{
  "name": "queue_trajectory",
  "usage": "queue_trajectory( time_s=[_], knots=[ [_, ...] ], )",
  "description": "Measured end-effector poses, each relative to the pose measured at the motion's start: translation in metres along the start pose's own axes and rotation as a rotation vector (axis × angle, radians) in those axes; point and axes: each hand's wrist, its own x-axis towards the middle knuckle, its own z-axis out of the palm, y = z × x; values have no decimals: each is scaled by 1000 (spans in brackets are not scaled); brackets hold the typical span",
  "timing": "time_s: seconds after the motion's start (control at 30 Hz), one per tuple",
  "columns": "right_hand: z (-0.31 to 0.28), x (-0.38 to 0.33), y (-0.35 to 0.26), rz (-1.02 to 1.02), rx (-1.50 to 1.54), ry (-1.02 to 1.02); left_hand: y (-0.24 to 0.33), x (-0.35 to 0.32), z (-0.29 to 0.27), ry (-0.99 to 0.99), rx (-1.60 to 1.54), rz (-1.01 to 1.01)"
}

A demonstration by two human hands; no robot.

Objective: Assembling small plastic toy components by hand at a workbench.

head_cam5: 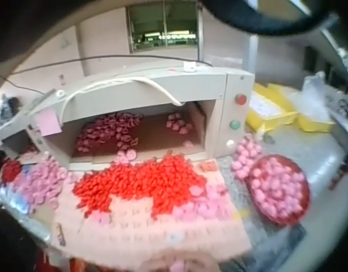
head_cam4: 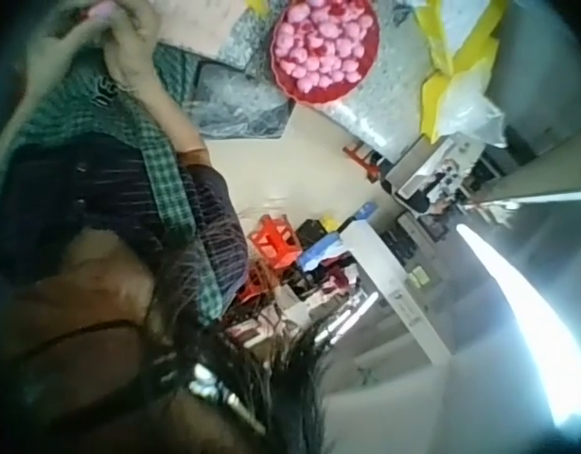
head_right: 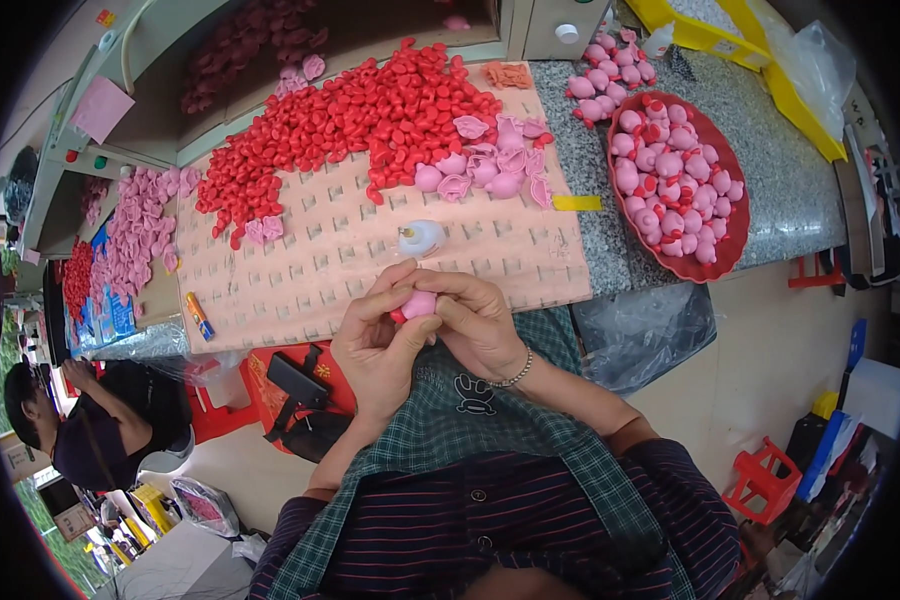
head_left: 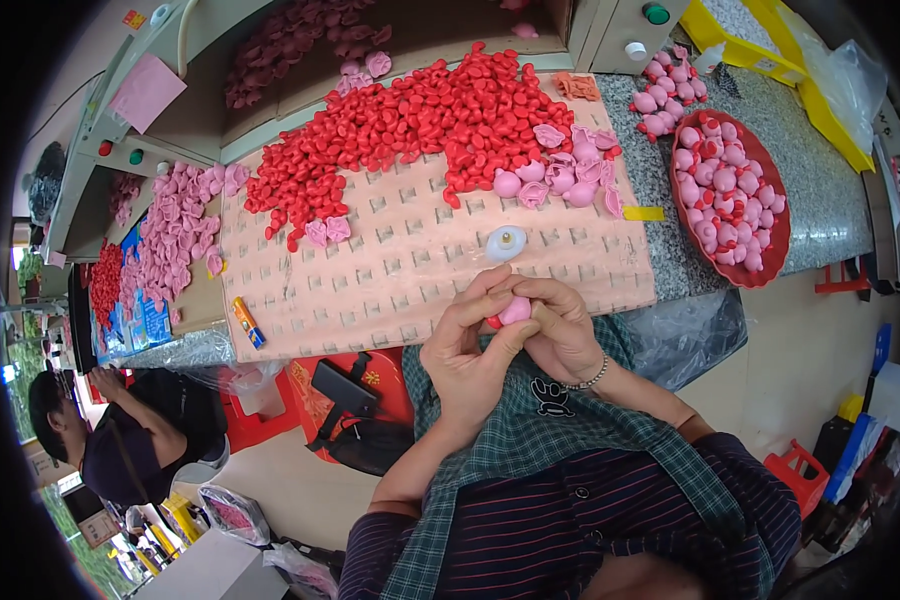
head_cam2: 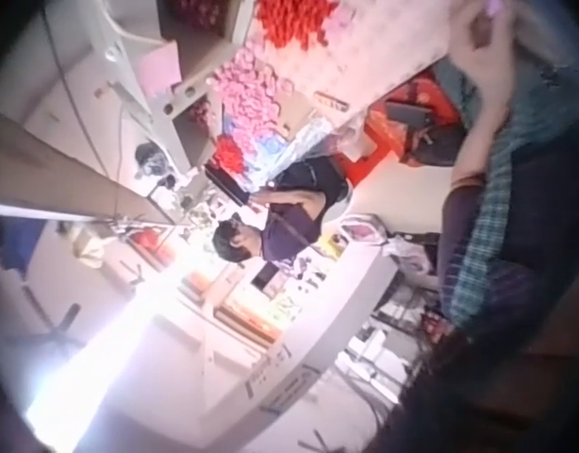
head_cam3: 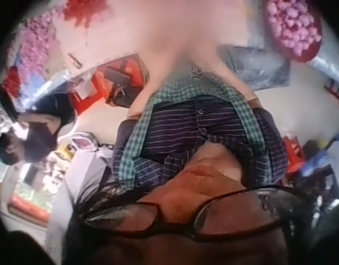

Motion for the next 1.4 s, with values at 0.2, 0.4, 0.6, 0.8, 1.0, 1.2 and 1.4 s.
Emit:
queue_trajectory(
  time_s=[0.2, 0.4, 0.6, 0.8, 1.0, 1.2, 1.4],
  knots=[
    [3, 0, -3, 48, 68, -57, 1, -1, -7, -55, 180, 105],
    [7, 5, -12, -156, -282, -142, 2, 1, -6, -52, -13, 52],
    [20, -2, -26, -296, -864, -110, -13, -3, -13, -80, -263, -21],
    [26, 1, -26, -545, -1137, -103, -22, -6, -14, -95, -310, -53],
    [30, 2, -25, -311, -886, 41, -16, -1, -11, -95, -407, -121],
    [31, -2, -34, -225, -996, 59, -10, -2, -6, -73, -609, -303],
    [28, 14, -35, -689, -1332, -79, -22, -5, -14, -38, -684, -344]
  ],
)
